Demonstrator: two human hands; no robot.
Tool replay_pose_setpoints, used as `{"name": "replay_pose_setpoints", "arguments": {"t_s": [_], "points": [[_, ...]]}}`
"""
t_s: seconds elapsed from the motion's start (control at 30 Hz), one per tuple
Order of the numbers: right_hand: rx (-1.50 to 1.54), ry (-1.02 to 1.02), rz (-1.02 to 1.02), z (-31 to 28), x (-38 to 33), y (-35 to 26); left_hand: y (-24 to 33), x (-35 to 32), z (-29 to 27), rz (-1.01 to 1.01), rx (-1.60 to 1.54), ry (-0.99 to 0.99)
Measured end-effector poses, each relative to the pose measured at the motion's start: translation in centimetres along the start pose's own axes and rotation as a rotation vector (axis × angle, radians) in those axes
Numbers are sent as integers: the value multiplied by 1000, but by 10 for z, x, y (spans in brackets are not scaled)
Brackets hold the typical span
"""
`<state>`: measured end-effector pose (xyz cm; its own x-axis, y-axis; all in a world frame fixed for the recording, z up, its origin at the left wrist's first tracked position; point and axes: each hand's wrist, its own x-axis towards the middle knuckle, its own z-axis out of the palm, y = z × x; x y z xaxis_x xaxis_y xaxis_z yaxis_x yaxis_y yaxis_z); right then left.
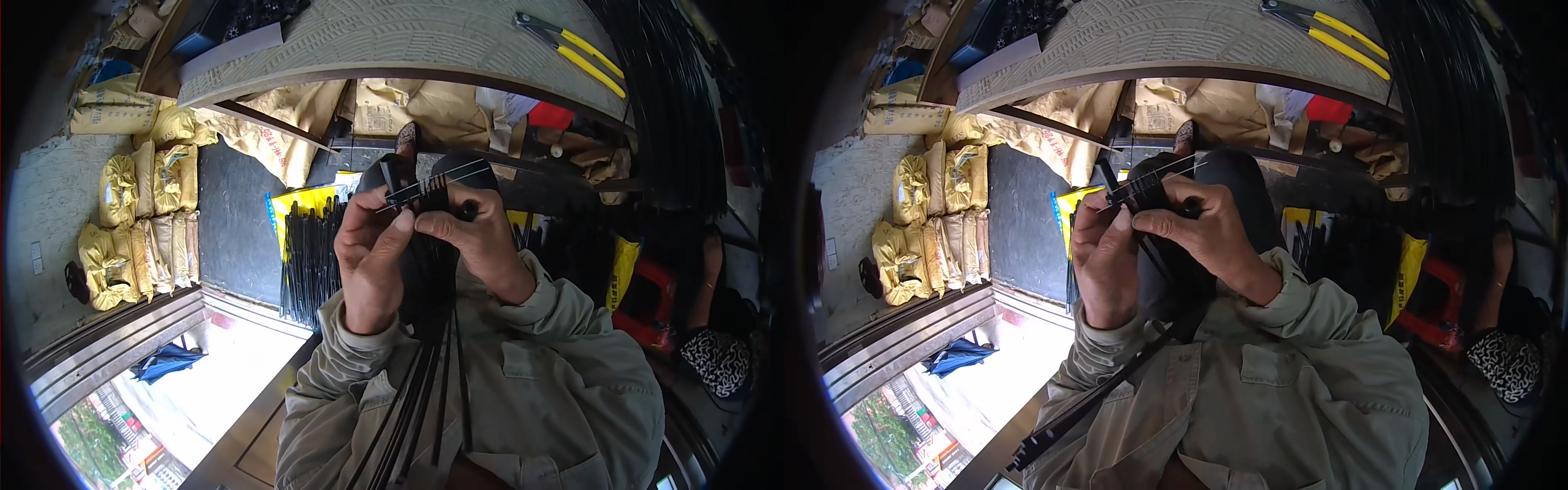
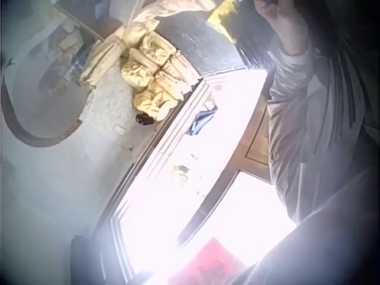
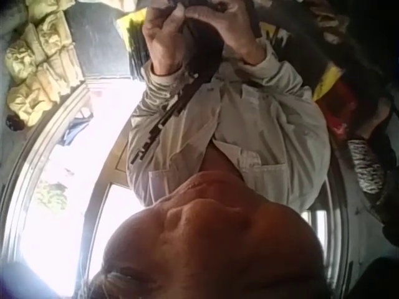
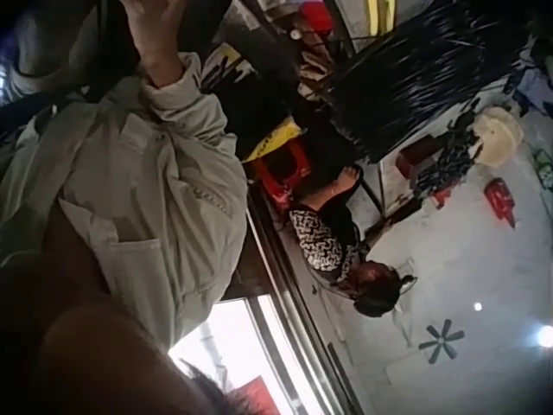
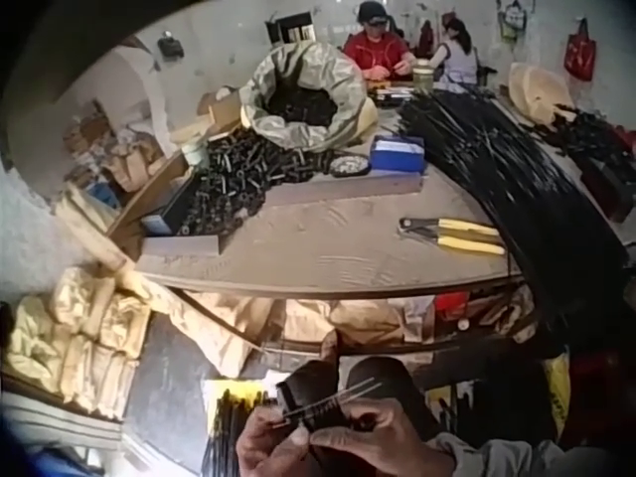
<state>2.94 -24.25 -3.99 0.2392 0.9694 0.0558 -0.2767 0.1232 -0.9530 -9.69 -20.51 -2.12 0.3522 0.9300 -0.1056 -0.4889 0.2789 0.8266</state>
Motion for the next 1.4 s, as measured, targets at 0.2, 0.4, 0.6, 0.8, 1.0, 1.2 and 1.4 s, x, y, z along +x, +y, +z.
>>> {"name": "replay_pose_setpoints", "arguments": {"t_s": [0.2,0.4,0.6,0.8,1.0,1.2,1.4], "points": [[9,-7,86,0,1,-7,10,9,-10,-61,0,-90],[-150,1,-43,7,-3,-14,9,5,-8,43,130,-23],[185,159,-15,24,2,-8,1,2,-8,27,94,34],[77,-18,1,5,-2,-4,-2,0,-6,68,87,-6],[-167,23,-151,10,-4,-7,-6,-1,-5,110,123,14],[-204,14,-133,9,-4,-3,-9,-1,-1,110,48,29],[67,-102,59,2,5,1,-24,6,-18,231,112,-83]]}}
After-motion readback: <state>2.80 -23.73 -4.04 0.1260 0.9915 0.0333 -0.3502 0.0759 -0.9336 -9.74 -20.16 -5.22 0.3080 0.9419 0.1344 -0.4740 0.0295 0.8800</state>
